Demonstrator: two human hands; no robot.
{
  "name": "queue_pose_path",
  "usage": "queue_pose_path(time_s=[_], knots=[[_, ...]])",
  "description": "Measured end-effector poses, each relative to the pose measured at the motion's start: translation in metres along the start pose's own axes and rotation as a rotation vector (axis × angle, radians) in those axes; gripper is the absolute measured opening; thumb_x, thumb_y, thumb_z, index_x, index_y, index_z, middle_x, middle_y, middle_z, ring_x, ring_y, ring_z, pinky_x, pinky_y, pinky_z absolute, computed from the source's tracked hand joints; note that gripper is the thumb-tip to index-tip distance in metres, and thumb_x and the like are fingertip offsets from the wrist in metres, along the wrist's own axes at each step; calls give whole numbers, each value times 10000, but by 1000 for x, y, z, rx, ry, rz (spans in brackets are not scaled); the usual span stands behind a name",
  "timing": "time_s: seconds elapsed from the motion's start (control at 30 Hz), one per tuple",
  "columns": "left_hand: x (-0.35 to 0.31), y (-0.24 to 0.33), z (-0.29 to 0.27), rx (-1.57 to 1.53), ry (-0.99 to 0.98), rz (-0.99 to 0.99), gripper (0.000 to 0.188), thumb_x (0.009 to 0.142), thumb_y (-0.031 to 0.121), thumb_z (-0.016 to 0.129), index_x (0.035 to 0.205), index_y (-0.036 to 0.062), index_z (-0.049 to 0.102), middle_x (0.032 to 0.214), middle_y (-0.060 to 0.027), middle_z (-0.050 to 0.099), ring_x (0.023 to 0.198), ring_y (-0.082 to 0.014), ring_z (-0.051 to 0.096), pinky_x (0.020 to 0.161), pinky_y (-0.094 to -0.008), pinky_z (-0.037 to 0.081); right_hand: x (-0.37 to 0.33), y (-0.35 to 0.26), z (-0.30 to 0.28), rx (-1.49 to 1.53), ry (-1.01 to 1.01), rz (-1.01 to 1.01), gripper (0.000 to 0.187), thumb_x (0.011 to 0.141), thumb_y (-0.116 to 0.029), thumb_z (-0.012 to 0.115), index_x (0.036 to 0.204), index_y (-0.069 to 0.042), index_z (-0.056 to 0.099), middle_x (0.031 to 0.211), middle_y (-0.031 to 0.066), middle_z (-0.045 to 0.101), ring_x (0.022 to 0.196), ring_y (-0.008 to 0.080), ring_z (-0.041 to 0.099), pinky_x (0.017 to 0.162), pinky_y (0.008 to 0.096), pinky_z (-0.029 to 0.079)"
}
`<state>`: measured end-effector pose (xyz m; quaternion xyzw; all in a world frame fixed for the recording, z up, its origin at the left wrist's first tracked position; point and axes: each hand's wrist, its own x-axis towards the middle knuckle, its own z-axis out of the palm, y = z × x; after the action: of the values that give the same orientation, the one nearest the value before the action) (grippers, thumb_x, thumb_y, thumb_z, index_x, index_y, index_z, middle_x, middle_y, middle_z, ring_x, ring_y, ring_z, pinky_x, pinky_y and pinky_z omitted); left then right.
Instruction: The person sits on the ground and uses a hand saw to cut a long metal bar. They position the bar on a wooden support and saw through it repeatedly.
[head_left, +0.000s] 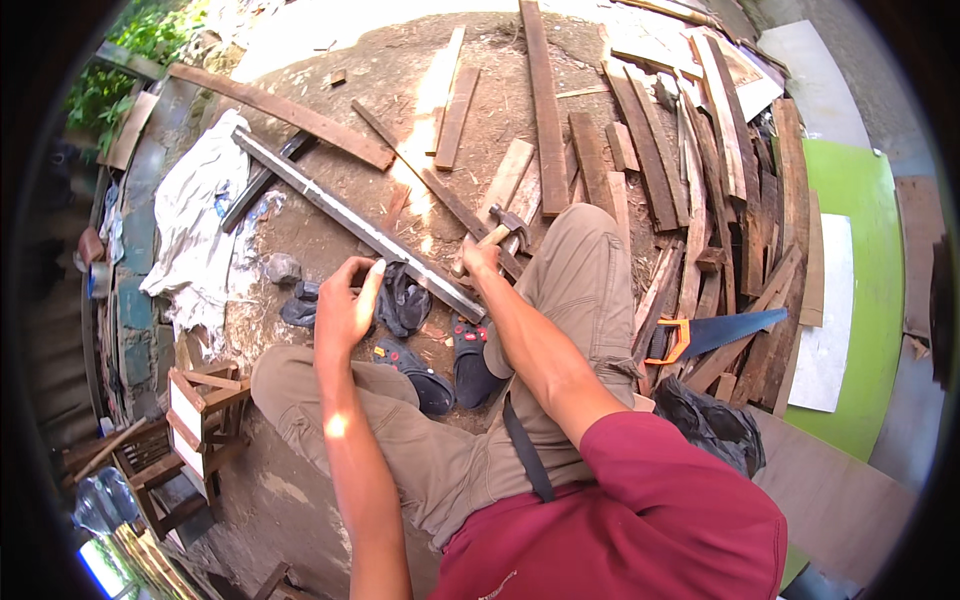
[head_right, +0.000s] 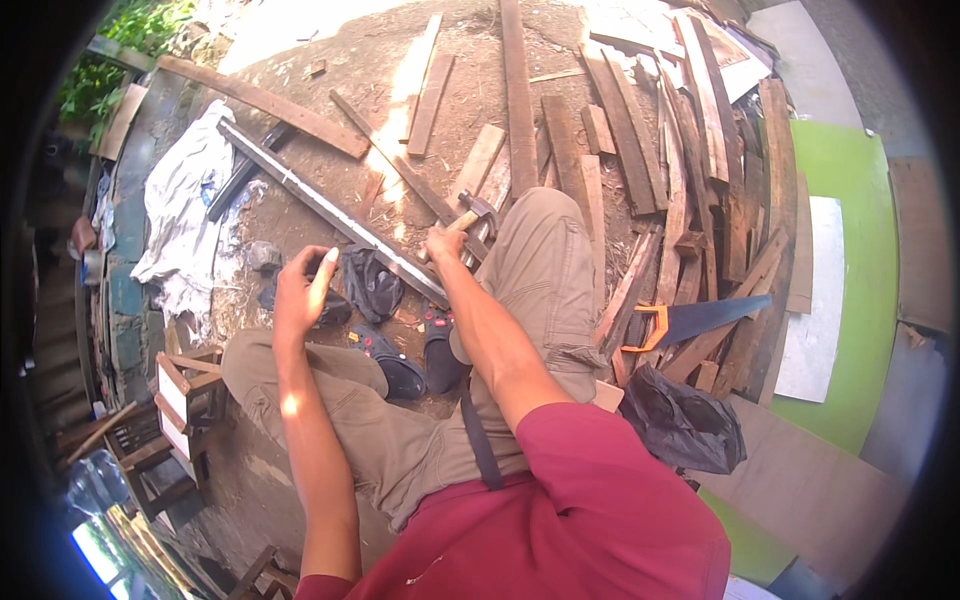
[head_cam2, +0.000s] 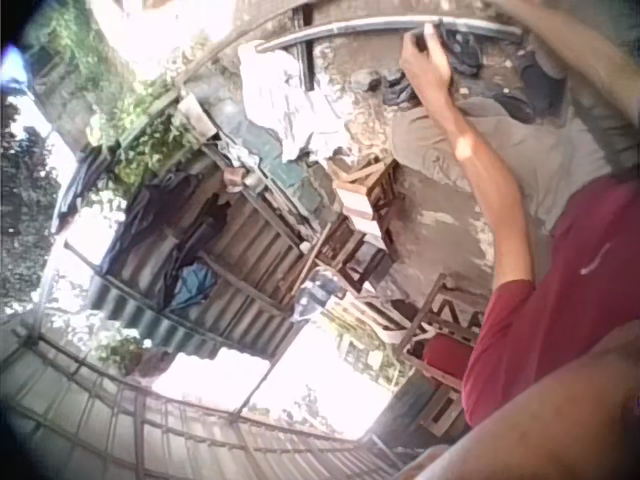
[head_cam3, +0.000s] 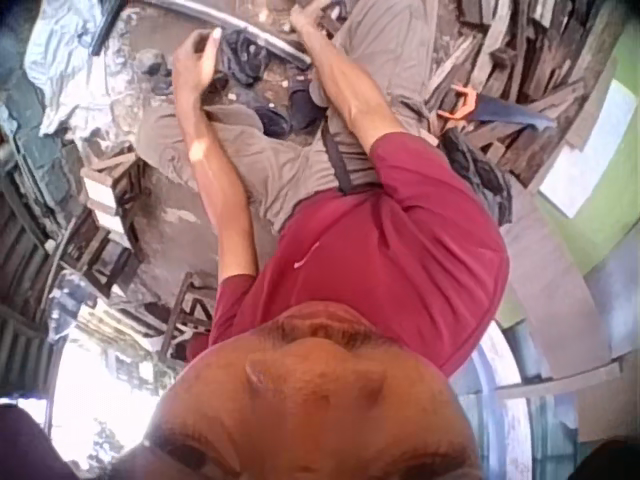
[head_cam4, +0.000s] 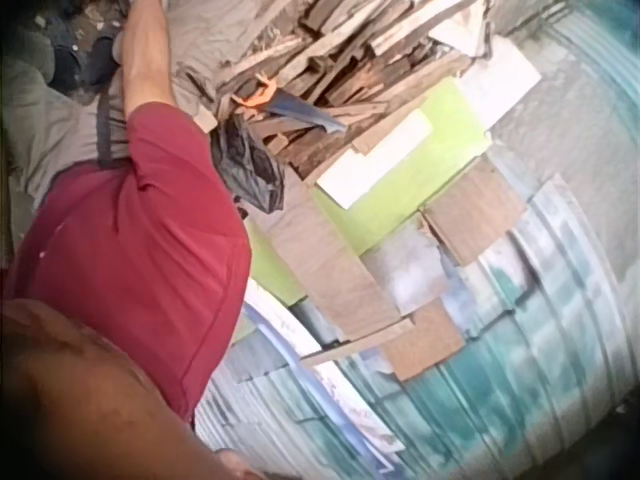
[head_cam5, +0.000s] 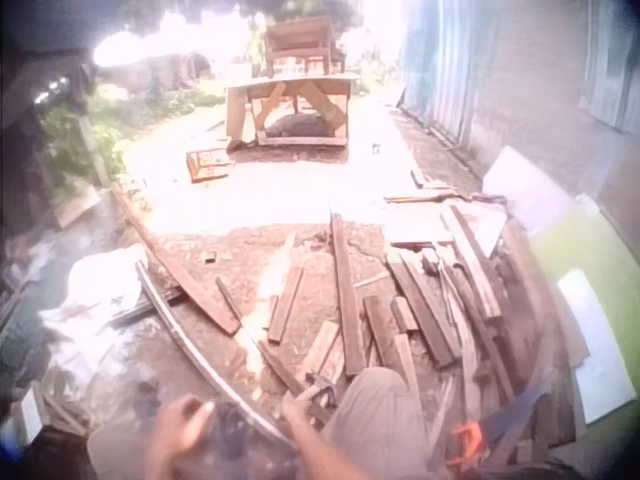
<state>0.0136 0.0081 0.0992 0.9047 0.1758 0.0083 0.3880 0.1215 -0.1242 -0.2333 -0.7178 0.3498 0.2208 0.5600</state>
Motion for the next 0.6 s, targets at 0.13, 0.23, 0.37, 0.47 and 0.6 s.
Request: queue_pose_path(time_s=[0.13, 0.23, 0.37, 0.47, 0.6], knots=[[-3, -1, -2, -12, -36, -14, 279, 977, 230, 671, 1023, -45, 672, 811, -117, 696, 721, -127, 613, 707, -301, 512, -30, -64, -26, 270, -134, -160, 510, 854, -186, 687, 1172, 112, 421, 866, 195, 647, 574, 253, 677, 479, 372, 540], [-8, -4, -3, 39, -50, -38, 289, 982, 240, 666, 1021, -47, 672, 810, -96, 694, 736, -118, 620, 710, -294, 509, -43, -110, -30, 498, -312, -324, 354, 940, -141, 625, 1214, 36, 488, 806, 115, 631, 543, 154, 613, 439, 312, 495], [-2, -12, 8, 75, -138, -50, 297, 979, 248, 660, 1027, -45, 668, 819, -120, 695, 754, -149, 635, 730, -313, 509, 2, -138, -46, 437, -265, -425, 374, 925, -221, 691, 1169, 51, 612, 867, 120, 676, 599, 224, 664, 551, 341, 547], [6, -6, 11, 109, -199, -58, 305, 975, 258, 660, 1035, -40, 666, 827, -141, 692, 753, -169, 636, 740, -320, 508, 39, -92, -60, -46, 73, -414, 440, 881, -247, 700, 1188, 58, 619, 883, 195, 725, 802, 326, 723, 771, 456, 572], [0, -2, 2, 139, -181, -118, 329, 977, 287, 649, 1047, -34, 663, 834, -153, 690, 749, -175, 630, 746, -323, 506, 2, -46, -81, -414, 138, 34, 446, 839, -197, 701, 1185, 73, 624, 1374, 311, 510, 1292, 415, 528, 1067, 485, 453]])
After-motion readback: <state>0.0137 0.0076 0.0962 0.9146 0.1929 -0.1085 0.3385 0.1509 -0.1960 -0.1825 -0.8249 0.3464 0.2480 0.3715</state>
